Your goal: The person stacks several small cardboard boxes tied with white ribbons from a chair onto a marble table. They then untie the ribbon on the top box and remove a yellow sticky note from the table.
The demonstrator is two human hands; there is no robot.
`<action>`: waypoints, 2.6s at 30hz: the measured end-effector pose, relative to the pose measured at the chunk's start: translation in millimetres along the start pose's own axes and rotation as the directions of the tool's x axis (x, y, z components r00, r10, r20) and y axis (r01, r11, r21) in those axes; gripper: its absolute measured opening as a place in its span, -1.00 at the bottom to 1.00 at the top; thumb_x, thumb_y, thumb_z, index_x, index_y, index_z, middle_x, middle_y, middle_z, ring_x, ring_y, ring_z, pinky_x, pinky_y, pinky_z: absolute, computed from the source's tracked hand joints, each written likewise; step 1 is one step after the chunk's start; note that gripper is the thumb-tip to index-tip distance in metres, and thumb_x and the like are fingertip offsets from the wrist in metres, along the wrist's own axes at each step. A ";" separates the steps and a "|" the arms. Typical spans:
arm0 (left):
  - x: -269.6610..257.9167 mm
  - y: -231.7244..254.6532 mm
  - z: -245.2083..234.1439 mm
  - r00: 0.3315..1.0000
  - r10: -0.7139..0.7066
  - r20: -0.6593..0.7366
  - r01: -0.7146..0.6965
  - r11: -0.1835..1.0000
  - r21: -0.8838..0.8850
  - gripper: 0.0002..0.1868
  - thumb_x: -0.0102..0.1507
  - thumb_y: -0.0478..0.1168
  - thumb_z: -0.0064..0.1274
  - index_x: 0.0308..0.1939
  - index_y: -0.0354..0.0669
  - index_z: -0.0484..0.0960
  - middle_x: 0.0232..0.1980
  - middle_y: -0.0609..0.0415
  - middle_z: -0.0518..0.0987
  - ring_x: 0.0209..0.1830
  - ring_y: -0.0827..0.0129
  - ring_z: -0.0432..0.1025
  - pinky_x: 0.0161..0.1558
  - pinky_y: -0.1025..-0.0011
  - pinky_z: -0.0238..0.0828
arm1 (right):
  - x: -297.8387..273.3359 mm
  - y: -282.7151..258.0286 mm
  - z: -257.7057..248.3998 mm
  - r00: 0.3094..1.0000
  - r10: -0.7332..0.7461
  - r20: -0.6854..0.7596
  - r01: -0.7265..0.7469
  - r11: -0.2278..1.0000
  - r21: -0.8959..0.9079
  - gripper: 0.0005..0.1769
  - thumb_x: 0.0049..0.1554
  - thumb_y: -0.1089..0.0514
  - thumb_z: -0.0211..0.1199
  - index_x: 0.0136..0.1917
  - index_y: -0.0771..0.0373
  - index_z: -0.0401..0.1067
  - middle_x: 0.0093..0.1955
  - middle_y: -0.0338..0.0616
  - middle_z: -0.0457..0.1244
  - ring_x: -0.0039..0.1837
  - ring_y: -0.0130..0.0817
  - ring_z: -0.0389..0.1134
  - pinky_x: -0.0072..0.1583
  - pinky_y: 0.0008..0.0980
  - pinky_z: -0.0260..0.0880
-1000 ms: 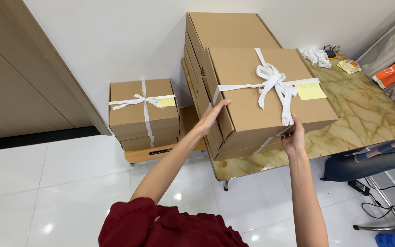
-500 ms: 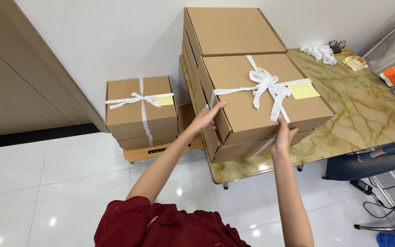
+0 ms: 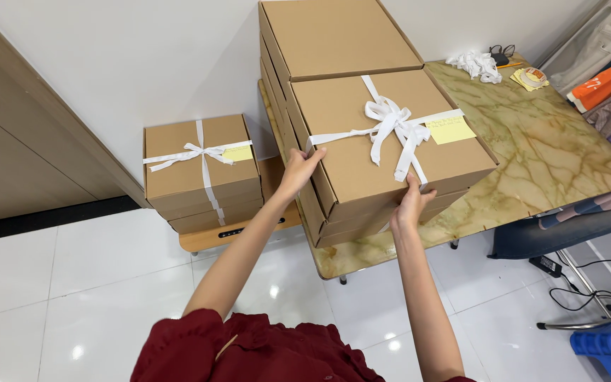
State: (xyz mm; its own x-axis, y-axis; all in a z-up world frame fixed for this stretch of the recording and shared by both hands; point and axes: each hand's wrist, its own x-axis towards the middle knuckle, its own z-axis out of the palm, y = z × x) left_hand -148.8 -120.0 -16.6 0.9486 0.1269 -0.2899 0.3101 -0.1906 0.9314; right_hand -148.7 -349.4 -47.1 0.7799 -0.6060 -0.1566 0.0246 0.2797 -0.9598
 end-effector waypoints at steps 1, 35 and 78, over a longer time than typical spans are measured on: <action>-4.1 0.8 -0.6 1.000 0.000 -0.001 0.000 1.000 0.002 -0.08 0.18 0.46 0.02 0.22 -0.27 0.25 0.41 -0.28 0.30 0.45 0.03 0.26 0.41 0.14 0.23 | 3.3 4.0 0.7 1.000 0.001 0.001 -0.001 1.000 0.002 0.24 0.18 -0.03 0.41 0.68 0.21 -0.52 0.65 0.40 -0.45 0.68 0.32 -0.44 0.56 0.23 -0.44; -9.5 -31.4 -40.0 0.983 0.140 -0.120 -0.160 0.973 -0.170 -0.34 0.37 0.30 -0.11 0.18 -0.18 0.16 0.37 -0.32 0.40 0.39 -0.04 0.34 0.37 0.02 0.26 | -111.2 -56.3 31.8 0.850 -0.278 0.448 0.198 0.956 0.218 -0.36 0.30 0.27 0.11 0.56 0.25 -0.05 0.44 0.08 -0.24 0.55 -0.04 -0.30 0.58 -0.09 -0.25; 185.2 -393.6 -404.0 0.772 -0.621 -0.137 0.520 0.741 -0.425 0.02 0.28 0.25 0.13 0.54 -0.17 -0.10 0.53 -0.34 0.10 0.52 -0.27 0.07 0.19 -0.26 0.41 | -172.5 114.9 357.1 0.697 0.434 0.571 -0.178 0.876 -0.448 -0.79 0.32 0.11 0.07 0.20 0.19 0.33 0.17 -0.09 0.33 0.26 -0.34 0.37 0.34 -0.25 0.33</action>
State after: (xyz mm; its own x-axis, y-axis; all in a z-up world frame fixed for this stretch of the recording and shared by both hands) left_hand -120.6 371.8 -347.9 0.5312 0.3494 -0.7718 0.6967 0.3383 0.6326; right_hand -57.0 53.2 -47.2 0.9114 0.1238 -0.3925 -0.3977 0.0196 -0.9173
